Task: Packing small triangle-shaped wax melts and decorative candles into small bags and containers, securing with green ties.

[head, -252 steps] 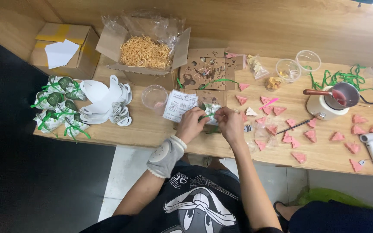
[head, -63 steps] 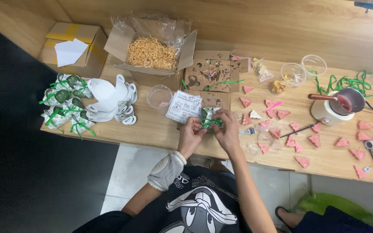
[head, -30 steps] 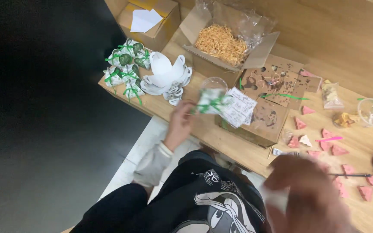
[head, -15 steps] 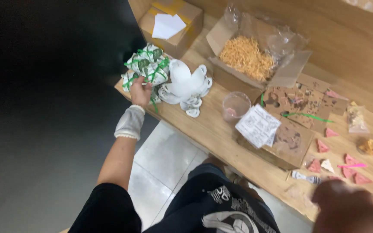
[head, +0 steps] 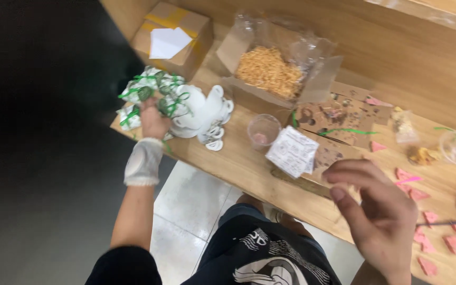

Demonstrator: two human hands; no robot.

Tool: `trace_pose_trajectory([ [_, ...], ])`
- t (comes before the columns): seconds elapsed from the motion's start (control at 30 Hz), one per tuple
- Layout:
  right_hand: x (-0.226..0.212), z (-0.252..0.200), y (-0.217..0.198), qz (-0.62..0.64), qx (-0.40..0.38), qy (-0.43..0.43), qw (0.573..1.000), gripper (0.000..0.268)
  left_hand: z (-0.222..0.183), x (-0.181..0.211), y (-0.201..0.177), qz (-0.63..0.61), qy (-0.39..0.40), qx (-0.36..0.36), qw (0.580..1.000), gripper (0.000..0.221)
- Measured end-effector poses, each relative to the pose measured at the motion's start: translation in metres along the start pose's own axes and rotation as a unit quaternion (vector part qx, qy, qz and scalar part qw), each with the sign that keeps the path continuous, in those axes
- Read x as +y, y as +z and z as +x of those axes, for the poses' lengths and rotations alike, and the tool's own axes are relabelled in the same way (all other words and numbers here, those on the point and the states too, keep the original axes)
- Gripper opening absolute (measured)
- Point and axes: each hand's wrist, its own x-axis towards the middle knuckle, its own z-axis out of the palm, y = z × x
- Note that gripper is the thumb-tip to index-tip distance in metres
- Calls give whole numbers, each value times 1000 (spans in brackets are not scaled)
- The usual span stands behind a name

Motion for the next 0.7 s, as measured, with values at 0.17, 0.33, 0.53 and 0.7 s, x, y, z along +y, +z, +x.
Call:
trace_pose_trajectory([
  [0.17, 53, -19, -58, 52, 224, 96, 968, 16, -38, 148, -44, -156, 48, 57, 985, 37],
  [0.33, 161, -65, -68, 45, 312, 75, 946, 44, -129, 261, 30, -565, -2, -71, 822, 15],
  [0.53, 103, -36, 25, -172, 115, -84, 975, 47, -188, 401, 32, -831, -98, -378, 396, 56],
  [0.7, 145, -39, -10, -252, 93, -127, 955, 59, -211, 415, 38, -776, -184, -421, 432, 72],
])
